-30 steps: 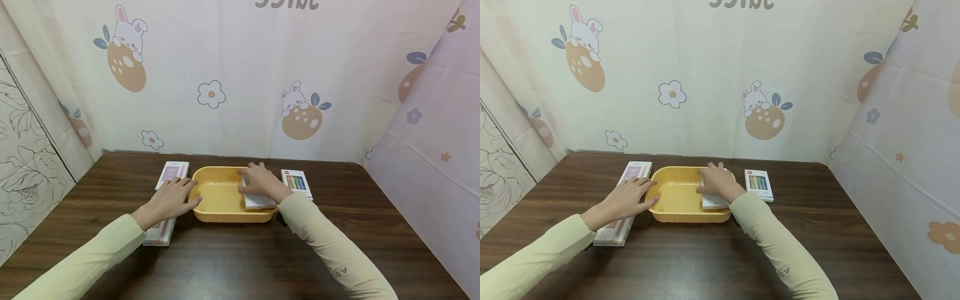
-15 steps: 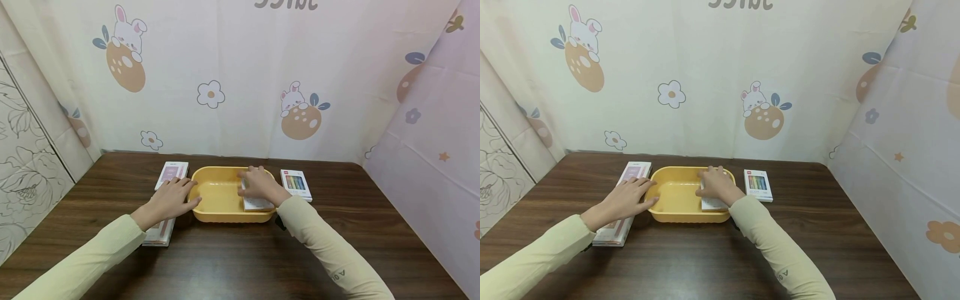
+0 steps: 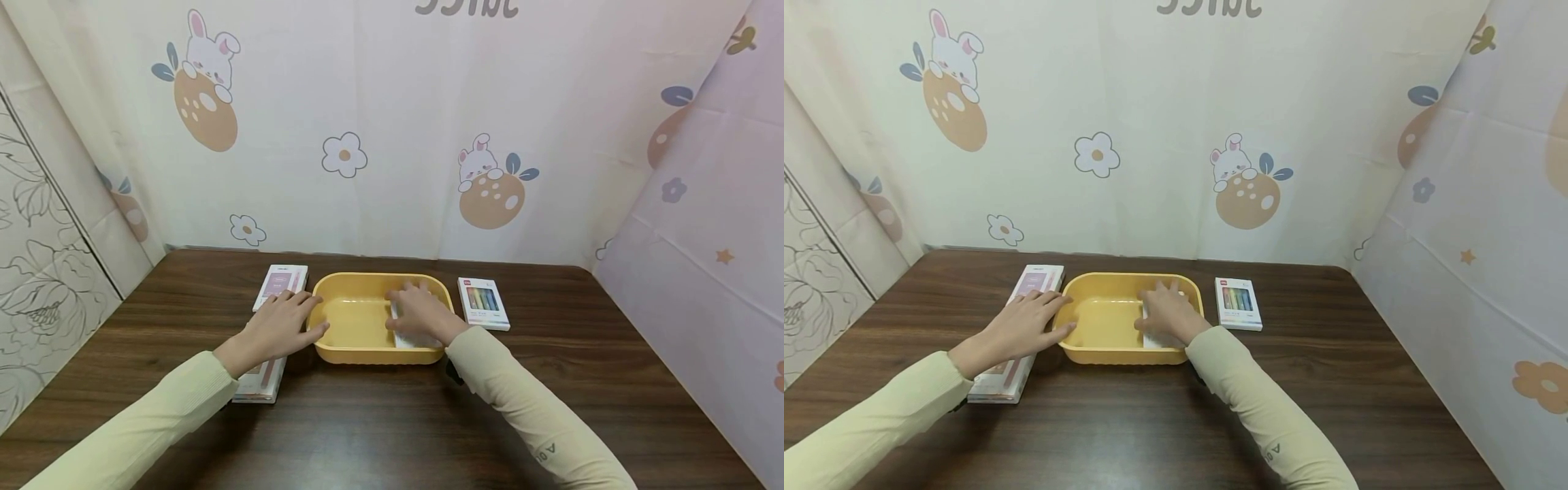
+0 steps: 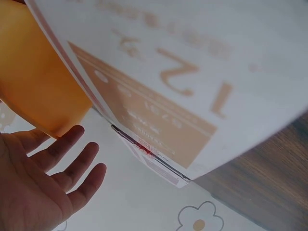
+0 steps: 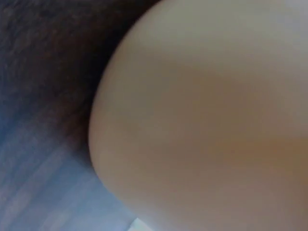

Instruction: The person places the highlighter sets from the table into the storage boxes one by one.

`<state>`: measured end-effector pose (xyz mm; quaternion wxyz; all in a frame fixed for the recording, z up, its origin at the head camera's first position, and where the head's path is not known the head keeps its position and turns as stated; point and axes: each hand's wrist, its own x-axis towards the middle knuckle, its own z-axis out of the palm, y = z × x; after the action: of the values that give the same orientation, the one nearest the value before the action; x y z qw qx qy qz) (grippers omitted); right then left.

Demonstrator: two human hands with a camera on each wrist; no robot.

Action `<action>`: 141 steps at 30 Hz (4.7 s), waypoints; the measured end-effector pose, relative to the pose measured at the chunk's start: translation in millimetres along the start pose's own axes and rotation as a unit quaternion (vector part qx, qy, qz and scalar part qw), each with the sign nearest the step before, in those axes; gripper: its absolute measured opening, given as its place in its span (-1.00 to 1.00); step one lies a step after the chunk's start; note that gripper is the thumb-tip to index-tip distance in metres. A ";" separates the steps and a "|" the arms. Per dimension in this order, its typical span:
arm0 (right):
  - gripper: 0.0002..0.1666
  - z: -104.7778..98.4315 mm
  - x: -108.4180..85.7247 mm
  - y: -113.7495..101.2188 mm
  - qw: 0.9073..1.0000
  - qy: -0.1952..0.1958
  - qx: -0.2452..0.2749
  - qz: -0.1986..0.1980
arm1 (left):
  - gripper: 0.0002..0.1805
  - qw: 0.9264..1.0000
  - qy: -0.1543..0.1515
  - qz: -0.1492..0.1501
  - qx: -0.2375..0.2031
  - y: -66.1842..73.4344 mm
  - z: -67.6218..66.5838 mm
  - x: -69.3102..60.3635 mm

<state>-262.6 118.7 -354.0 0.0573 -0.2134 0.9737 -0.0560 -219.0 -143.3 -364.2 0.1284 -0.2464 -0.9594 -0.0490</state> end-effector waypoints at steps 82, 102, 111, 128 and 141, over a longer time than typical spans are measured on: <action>-0.37 -22.3 -15.8 14.8 0.995 0.085 -0.055 -0.016 | -0.37 1.000 -0.012 -0.009 -0.008 -0.7 2.4 0.1; -0.39 -35.0 -32.6 50.9 0.992 0.115 -0.046 0.021 | -0.36 1.000 -0.015 -0.008 -0.010 -0.7 1.9 -0.2; -0.41 -35.9 -39.1 78.6 0.989 0.136 -0.046 0.034 | -0.37 1.000 -0.007 -0.006 -0.012 -0.3 2.2 -0.9; -0.44 -24.2 -45.8 114.3 0.989 0.119 -0.019 0.081 | -0.36 1.000 -0.013 -0.010 -0.012 -0.6 2.2 -0.5; -0.36 -9.6 -45.2 126.9 0.990 0.090 -0.016 0.111 | -0.36 1.000 -0.014 -0.011 -0.008 -0.8 3.1 -0.1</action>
<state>-275.1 253.1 -357.4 -0.0279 -0.0995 0.9933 -0.0527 -220.0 -143.6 -367.1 0.1127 -0.2371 -0.9634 -0.0548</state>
